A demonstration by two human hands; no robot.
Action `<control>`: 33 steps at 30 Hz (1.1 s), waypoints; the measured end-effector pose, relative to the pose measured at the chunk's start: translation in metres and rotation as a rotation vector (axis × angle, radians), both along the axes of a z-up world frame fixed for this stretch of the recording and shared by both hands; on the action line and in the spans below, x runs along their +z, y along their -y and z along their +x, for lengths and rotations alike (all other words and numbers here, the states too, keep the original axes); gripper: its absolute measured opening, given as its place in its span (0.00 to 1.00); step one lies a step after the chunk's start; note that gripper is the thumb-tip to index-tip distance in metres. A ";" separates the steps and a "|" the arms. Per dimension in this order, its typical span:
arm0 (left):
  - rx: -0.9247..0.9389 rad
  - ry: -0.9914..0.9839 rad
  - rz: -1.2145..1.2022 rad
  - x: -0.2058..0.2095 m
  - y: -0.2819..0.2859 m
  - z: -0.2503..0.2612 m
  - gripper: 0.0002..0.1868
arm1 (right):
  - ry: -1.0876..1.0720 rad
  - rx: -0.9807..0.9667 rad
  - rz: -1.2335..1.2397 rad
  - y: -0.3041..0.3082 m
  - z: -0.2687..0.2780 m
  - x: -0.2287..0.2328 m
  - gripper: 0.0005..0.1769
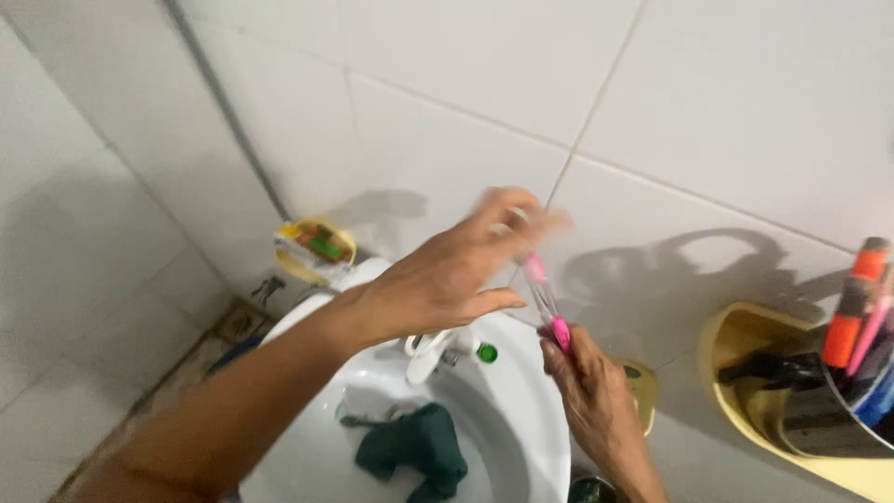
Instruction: Wiping down bathroom items like toothbrushes and combs and placing them into a wall-mounted holder.
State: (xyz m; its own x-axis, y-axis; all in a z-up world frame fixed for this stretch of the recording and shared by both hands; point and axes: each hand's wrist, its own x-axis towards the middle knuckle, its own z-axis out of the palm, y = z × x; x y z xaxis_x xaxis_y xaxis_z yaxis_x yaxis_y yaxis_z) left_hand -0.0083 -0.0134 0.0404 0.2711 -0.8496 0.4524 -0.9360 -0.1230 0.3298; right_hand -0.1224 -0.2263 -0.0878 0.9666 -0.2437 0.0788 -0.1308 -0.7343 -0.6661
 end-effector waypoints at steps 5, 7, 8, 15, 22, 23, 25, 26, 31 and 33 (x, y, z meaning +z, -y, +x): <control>0.134 -0.722 -0.263 -0.034 0.025 -0.008 0.43 | 0.064 0.010 0.630 0.005 -0.009 -0.007 0.15; 0.102 -0.751 -0.332 -0.039 0.043 -0.019 0.39 | 0.084 0.030 0.715 0.004 -0.012 -0.005 0.16; 0.086 -0.782 -0.408 -0.041 0.051 -0.026 0.35 | 0.095 0.066 0.799 0.004 -0.014 -0.005 0.16; 0.139 -0.846 -0.463 -0.032 0.093 -0.048 0.29 | 0.087 -0.041 0.603 0.013 -0.028 0.012 0.14; 0.037 -0.528 -0.520 -0.013 0.116 -0.070 0.18 | 0.153 -0.006 0.500 0.051 -0.059 -0.002 0.13; 0.012 -0.506 -0.487 -0.012 0.120 -0.071 0.16 | 0.152 0.061 0.479 0.060 -0.067 -0.003 0.14; -0.050 -0.489 -0.471 -0.008 0.126 -0.077 0.15 | 0.116 -0.001 0.437 0.075 -0.084 -0.001 0.16; -0.104 -0.467 -0.460 -0.006 0.128 -0.079 0.14 | 0.081 -0.053 0.393 0.082 -0.093 0.001 0.21; -0.254 -0.414 -0.432 0.002 0.150 -0.095 0.13 | 0.147 -0.086 0.478 0.087 -0.121 0.055 0.26; -0.302 -0.391 -0.414 0.003 0.160 -0.101 0.13 | 0.152 -0.171 0.519 0.102 -0.137 0.053 0.28</control>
